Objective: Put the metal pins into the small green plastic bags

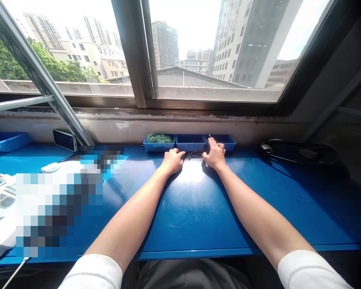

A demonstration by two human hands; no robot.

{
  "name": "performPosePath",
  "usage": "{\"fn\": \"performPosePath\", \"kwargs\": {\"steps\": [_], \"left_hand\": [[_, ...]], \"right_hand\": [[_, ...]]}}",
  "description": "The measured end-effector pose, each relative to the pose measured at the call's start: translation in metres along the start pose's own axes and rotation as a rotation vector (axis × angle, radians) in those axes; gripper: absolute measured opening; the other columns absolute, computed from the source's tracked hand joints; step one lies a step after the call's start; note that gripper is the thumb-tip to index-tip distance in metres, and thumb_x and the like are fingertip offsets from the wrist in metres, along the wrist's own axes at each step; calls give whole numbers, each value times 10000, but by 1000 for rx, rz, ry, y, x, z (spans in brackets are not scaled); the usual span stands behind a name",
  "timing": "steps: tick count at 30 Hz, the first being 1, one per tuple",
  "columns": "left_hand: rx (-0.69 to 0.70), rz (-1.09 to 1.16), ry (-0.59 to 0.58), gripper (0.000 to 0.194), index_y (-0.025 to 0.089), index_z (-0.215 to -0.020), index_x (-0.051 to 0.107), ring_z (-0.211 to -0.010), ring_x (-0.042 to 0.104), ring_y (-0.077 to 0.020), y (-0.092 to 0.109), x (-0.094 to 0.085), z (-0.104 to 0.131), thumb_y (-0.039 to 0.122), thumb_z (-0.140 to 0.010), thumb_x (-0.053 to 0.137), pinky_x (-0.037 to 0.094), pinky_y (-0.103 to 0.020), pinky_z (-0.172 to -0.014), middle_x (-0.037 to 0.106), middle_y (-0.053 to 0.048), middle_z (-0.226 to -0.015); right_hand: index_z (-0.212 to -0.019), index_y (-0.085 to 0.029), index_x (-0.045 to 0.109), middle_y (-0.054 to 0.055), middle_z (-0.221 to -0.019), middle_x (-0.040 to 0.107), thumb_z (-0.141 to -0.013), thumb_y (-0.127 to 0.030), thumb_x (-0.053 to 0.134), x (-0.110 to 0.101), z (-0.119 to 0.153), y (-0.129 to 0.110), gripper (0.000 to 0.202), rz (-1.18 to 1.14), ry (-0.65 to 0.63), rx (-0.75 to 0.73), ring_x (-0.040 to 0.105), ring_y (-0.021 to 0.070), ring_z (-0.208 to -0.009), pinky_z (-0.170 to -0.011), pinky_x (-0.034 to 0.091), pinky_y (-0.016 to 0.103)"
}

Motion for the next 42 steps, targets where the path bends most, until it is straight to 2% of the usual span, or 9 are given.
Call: {"fn": "performPosePath", "kwargs": {"steps": [5,7,9,12,18,24,31,36,42], "left_hand": [[16,30,-41,371,271,-1125,673,-1063,507,-270,0,3,-1,234,-860,416,382,-451,-934,590,-91,-1100],[18,43,-27,365,253,-1099,684,-1065,512,-271,1,2,-1,229,-858,412,382,-455,-938,597,-95,-1100],[22,54,-7,356,240,-1081,688,-1058,521,-269,1,0,-1,228,-858,410,385,-456,-935,610,-95,-1091],[25,48,13,346,239,-1092,675,-1051,534,-265,2,-2,-1,222,-852,426,392,-447,-926,626,-91,-1095],[46,37,7,345,212,-1112,654,-1054,547,-266,7,-4,0,208,-858,422,404,-431,-899,639,-87,-1140],[67,66,20,377,212,-1207,582,-1096,544,-246,11,-7,1,200,-859,435,388,-398,-915,629,-81,-1182],[171,135,172,316,208,-1161,596,-1064,572,-221,23,-23,4,315,-876,511,382,-358,-919,652,-65,-1128],[223,137,125,233,224,-997,663,-960,604,-197,26,-20,3,317,-912,468,416,-331,-861,688,-49,-1003],[221,110,140,255,213,-974,664,-933,610,-203,26,-20,3,301,-931,428,432,-331,-834,691,-52,-952]], "right_hand": [[-1390,-266,431,67,-1531,245,-701,-309,580,-2,-3,22,706,-43,35,102,340,354,-1175,-963,351,545],[-1349,-253,487,89,-1508,261,-704,-282,586,-6,-1,13,653,-75,88,44,320,358,-1203,-974,345,549],[-1257,-223,577,107,-1419,385,-726,-255,572,-6,3,-3,532,-100,117,-52,337,335,-1197,-986,354,517],[-1037,-213,692,98,-1139,594,-771,-250,546,4,10,-27,306,-113,29,-185,428,294,-1093,-956,398,465],[-929,-221,745,85,-991,666,-813,-272,556,24,11,-32,227,-100,-157,-190,535,253,-934,-848,467,392],[-807,-187,710,90,-946,647,-841,-204,534,31,7,-30,180,-81,-219,-149,591,212,-870,-735,465,321],[-850,-169,621,80,-926,608,-883,-162,451,25,12,-46,173,-176,-155,-322,547,196,-926,-858,450,327],[-842,-177,606,67,-910,600,-886,-174,428,22,17,-58,183,-286,-163,-402,539,187,-915,-859,447,325],[-875,-179,595,44,-883,612,-871,-244,481,18,22,-65,131,-394,-205,-428,557,166,-846,-792,459,296]]}}
Point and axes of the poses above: each hand's wrist, its own z-axis away from the middle knuckle, its own x-axis out of the palm, y = z × x, the point moved 9 cm from there along -z, towards the middle knuckle
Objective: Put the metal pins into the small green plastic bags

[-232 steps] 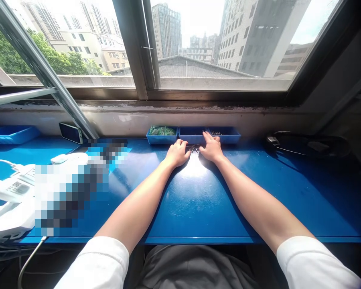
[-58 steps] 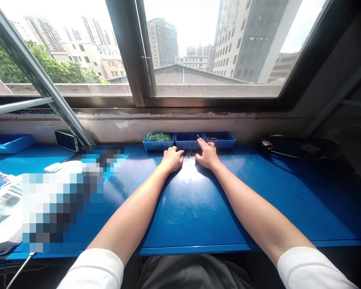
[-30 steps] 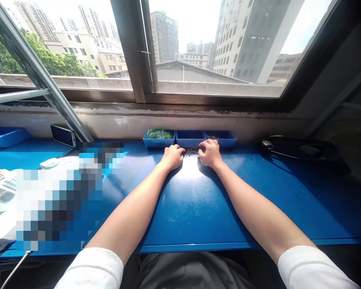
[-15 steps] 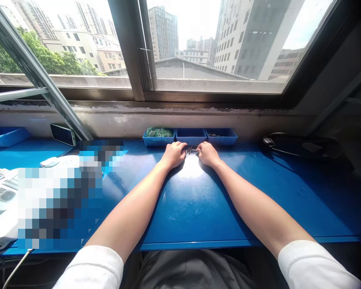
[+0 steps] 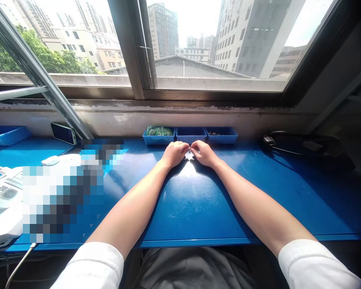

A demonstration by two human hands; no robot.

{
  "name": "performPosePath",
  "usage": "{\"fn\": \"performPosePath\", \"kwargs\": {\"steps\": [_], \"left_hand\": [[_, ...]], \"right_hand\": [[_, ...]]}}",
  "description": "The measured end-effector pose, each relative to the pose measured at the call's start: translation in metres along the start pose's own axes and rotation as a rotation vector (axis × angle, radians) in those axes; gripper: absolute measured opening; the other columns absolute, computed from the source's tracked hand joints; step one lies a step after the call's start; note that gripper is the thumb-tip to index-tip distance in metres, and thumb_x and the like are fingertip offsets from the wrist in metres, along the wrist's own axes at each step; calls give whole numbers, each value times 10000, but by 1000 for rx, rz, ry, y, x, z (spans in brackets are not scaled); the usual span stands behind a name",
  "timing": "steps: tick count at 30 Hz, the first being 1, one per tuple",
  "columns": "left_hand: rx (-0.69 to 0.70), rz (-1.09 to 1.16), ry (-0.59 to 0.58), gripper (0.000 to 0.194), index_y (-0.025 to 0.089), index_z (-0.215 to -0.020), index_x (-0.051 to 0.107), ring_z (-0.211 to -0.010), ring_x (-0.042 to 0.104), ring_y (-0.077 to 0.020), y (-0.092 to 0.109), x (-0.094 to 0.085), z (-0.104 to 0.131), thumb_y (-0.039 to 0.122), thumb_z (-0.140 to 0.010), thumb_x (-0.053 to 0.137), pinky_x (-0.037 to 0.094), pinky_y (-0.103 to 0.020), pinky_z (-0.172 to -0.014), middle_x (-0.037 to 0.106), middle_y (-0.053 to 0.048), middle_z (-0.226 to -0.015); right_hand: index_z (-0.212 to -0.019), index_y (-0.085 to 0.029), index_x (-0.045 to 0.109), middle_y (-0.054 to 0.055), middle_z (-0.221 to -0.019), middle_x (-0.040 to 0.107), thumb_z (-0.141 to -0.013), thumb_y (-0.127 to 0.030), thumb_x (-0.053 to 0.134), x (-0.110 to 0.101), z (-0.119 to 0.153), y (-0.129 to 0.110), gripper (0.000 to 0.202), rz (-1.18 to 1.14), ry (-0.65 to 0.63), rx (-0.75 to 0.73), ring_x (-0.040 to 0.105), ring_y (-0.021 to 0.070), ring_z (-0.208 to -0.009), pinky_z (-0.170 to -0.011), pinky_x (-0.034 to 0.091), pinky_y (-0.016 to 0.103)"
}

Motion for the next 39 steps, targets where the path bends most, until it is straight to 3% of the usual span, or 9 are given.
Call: {"fn": "performPosePath", "kwargs": {"steps": [7,10,16,21,24,29,33,39], "left_hand": [[21,36,46,255,214,-1061,643,-961,609,-190,4,-2,1,306,-923,449,445,-319,-857,677,-58,-1031],[28,35,46,252,217,-1001,660,-927,613,-182,3,-3,1,314,-929,440,448,-315,-852,678,-56,-987],[7,51,91,251,206,-944,677,-872,618,-179,1,-8,0,303,-922,446,461,-304,-820,681,-52,-941],[-20,99,82,260,200,-1025,658,-906,616,-181,0,-8,0,323,-917,455,468,-302,-841,676,-58,-978],[-95,82,97,355,175,-1176,578,-993,597,-203,-7,-10,-1,370,-889,503,457,-323,-898,654,-79,-1058],[-214,-8,59,413,137,-1219,528,-1059,570,-239,-19,-7,1,342,-860,526,438,-348,-934,623,-111,-1132],[-231,-48,30,391,133,-1203,536,-1056,570,-250,-21,-3,2,317,-859,506,441,-359,-930,612,-123,-1137],[-278,-93,6,376,140,-1181,558,-1070,567,-252,-22,-3,3,171,-823,447,450,-365,-922,616,-111,-1141]], "right_hand": [[-895,-172,601,56,-902,634,-908,-241,414,1,-1,4,200,43,-10,40,566,169,-856,-788,455,299],[-870,-170,614,55,-884,648,-914,-245,404,0,0,2,227,20,-11,36,582,166,-845,-782,458,298],[-903,-181,643,14,-767,674,-814,-363,582,-4,1,6,211,-414,42,120,619,147,-704,-679,491,278],[-864,-173,667,37,-853,703,-717,-358,669,-6,-1,11,236,-609,66,113,650,173,-789,-766,508,313],[-948,-175,661,45,-914,700,-729,-324,631,-14,-2,16,267,-483,125,131,641,184,-830,-784,509,328],[-1241,-184,561,74,-1225,615,-740,-247,573,-32,-3,15,505,24,248,112,517,242,-1102,-978,417,408],[-1395,-216,412,58,-1419,457,-746,-286,568,-27,-4,27,671,221,171,227,408,309,-1168,-994,353,519],[-1444,-256,339,30,-1538,258,-747,-330,564,-16,-3,44,736,290,50,316,371,335,-1163,-985,341,560]]}}
Point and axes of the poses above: each hand's wrist, its own z-axis away from the middle knuckle, its own x-axis out of the palm, y = z × x, the point moved 9 cm from there along -z, towards the middle knuckle
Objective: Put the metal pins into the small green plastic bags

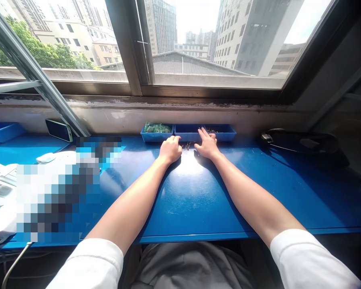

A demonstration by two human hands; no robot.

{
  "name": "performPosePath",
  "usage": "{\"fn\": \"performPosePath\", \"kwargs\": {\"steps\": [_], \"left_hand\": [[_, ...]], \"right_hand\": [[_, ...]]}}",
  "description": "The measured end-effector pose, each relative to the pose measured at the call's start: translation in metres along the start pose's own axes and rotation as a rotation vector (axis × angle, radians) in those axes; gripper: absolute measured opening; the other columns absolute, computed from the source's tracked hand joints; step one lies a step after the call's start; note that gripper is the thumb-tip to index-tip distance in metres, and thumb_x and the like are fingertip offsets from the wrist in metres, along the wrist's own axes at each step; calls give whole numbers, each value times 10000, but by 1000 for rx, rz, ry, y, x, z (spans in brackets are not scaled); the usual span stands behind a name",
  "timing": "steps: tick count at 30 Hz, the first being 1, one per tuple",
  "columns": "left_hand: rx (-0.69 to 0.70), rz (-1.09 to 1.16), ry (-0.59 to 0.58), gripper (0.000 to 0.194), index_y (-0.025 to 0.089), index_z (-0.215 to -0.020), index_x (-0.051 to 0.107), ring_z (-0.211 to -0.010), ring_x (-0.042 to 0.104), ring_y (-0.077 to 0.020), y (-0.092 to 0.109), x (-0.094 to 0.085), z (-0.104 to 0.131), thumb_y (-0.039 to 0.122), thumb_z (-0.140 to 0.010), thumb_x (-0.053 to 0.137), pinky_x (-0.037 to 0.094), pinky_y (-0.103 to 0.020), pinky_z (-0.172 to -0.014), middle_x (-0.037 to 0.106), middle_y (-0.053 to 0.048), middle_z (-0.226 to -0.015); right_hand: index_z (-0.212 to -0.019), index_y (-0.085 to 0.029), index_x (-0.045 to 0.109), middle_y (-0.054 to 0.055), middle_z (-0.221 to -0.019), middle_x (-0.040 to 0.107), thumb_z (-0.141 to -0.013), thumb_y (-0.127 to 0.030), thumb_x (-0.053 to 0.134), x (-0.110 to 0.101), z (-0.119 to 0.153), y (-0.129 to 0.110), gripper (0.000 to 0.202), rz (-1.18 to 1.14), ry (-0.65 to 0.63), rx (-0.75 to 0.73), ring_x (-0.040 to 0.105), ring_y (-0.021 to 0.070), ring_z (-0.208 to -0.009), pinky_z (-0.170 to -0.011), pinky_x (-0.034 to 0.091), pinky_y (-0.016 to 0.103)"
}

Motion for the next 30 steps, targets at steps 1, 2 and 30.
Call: {"fn": "performPosePath", "kwargs": {"steps": [1,2,30], "left_hand": [[-10,-4,-3,389,140,-1179,560,-1071,567,-251,-1,0,0,148,-808,445,451,-364,-921,618,-110,-1142],[-19,-6,-6,397,141,-1175,564,-1071,568,-251,-2,0,0,133,-797,441,452,-364,-919,619,-108,-1143],[16,-35,-76,303,190,-972,701,-953,596,-238,-2,8,0,393,-845,516,477,-334,-825,644,-89,-1007]], "right_hand": [[-1439,-267,350,26,-1550,223,-742,-335,576,1,0,1,736,-5,-6,0,373,340,-1161,-984,342,566],[-1431,-275,368,24,-1558,197,-738,-336,587,2,0,1,729,-14,1,-6,374,343,-1163,-985,343,572],[-988,-201,729,16,-1086,695,-791,-175,537,16,18,-42,276,-92,-100,-432,539,223,-981,-922,459,365]]}}
Point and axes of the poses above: each hand's wrist, its own z-axis away from the middle knuckle, its own x-axis out of the palm, y = z × x, the point moved 9 cm from there along -z, towards the middle knuckle
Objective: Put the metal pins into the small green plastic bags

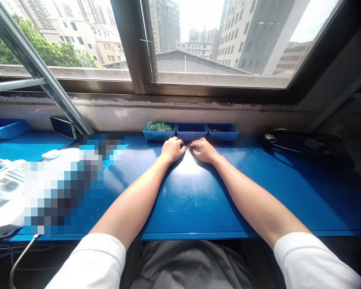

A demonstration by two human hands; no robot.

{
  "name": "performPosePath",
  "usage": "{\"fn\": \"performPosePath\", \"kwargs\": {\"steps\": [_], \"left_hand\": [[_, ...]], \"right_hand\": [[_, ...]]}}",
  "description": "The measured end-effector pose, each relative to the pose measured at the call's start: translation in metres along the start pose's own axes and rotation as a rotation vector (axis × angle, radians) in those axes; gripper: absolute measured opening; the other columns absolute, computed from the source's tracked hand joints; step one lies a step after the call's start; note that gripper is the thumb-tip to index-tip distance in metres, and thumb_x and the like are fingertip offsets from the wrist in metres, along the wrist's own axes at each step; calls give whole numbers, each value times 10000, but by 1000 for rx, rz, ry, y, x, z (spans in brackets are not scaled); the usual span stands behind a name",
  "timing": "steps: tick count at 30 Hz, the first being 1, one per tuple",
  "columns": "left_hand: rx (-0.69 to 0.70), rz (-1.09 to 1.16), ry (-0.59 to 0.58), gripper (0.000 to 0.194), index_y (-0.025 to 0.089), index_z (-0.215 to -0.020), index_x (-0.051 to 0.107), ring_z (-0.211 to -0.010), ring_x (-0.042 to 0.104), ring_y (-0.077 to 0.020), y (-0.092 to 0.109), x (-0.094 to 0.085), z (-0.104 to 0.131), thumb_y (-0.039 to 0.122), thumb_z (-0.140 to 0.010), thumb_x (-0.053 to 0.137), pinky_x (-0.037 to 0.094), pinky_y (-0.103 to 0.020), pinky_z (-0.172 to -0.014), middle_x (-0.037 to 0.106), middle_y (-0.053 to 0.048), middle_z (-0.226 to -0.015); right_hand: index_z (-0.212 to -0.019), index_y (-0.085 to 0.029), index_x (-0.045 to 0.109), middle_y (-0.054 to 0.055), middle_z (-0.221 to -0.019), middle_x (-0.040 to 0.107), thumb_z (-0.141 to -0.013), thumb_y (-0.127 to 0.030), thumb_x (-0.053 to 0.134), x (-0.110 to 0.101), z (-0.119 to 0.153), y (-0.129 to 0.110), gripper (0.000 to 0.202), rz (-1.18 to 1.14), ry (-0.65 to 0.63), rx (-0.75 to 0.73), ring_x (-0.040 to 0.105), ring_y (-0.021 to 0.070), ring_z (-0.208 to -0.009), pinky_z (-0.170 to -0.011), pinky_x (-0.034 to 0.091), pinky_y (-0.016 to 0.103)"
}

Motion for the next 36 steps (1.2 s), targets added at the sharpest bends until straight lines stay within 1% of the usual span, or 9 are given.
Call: {"fn": "performPosePath", "kwargs": {"steps": [6,12,16,18,23,26,29,32,36], "left_hand": [[-59,-54,-47,257,165,-855,686,-927,598,-241,-6,3,0,323,-877,485,471,-341,-809,638,-101,-956],[29,43,69,195,158,-907,639,-933,585,-210,1,-6,0,220,-895,455,459,-319,-833,631,-86,-984],[117,67,102,214,155,-930,637,-932,577,-210,11,-10,1,198,-902,429,449,-333,-856,638,-84,-1005],[115,60,92,237,158,-926,641,-929,579,-215,13,-10,2,200,-909,409,446,-343,-853,642,-86,-1002],[125,156,114,312,165,-922,638,-932,590,-202,14,-16,3,276,-950,348,450,-335,-857,650,-79,-996],[183,278,135,239,175,-986,620,-948,595,-177,18,-19,6,254,-929,402,454,-302,-862,656,-59,-1020],[215,299,124,183,172,-943,625,-920,602,-177,21,-18,6,237,-900,460,460,-297,-845,666,-55,-983],[188,272,138,182,161,-914,633,-906,604,-185,18,-18,5,204,-893,457,462,-309,-838,674,-62,-963],[139,281,110,203,167,-907,642,-885,615,-180,12,-17,4,189,-891,441,475,-300,-822,686,-56,-952]], "right_hand": [[-969,-198,718,37,-1059,694,-778,-158,556,-4,1,0,254,-36,32,18,541,223,-999,-910,473,364],[-1180,-155,620,79,-1142,656,-832,-250,573,-20,2,-4,364,-33,223,-6,531,236,-1055,-953,455,381],[-978,-194,692,54,-976,694,-877,-270,538,-21,2,-6,199,-67,205,-5,569,213,-939,-875,475,347],[-887,-205,699,46,-902,696,-894,-271,515,-19,2,-6,196,-84,174,1,580,199,-880,-837,475,332],[-853,-195,680,54,-837,666,-895,-273,494,-19,2,-1,206,-50,146,75,583,190,-818,-751,462,311],[-835,-192,665,54,-805,650,-896,-282,482,-18,2,2,213,-46,140,116,578,184,-779,-708,451,299],[-800,-188,653,55,-792,646,-887,-283,480,-17,3,3,216,-77,136,124,573,179,-750,-696,446,301],[-850,-185,648,41,-784,649,-853,-277,503,-20,4,-1,172,-229,183,107,580,166,-729,-688,448,298],[-897,-185,634,2,-746,641,-691,-298,661,-21,6,-2,236,-620,170,149,583,148,-670,-599,450,261]]}}
Point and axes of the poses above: each hand's wrist, its own z-axis away from the middle knuckle, its own x-axis out of the palm, y = z × x, the point moved 9 cm from there along -z, towards the middle knuckle
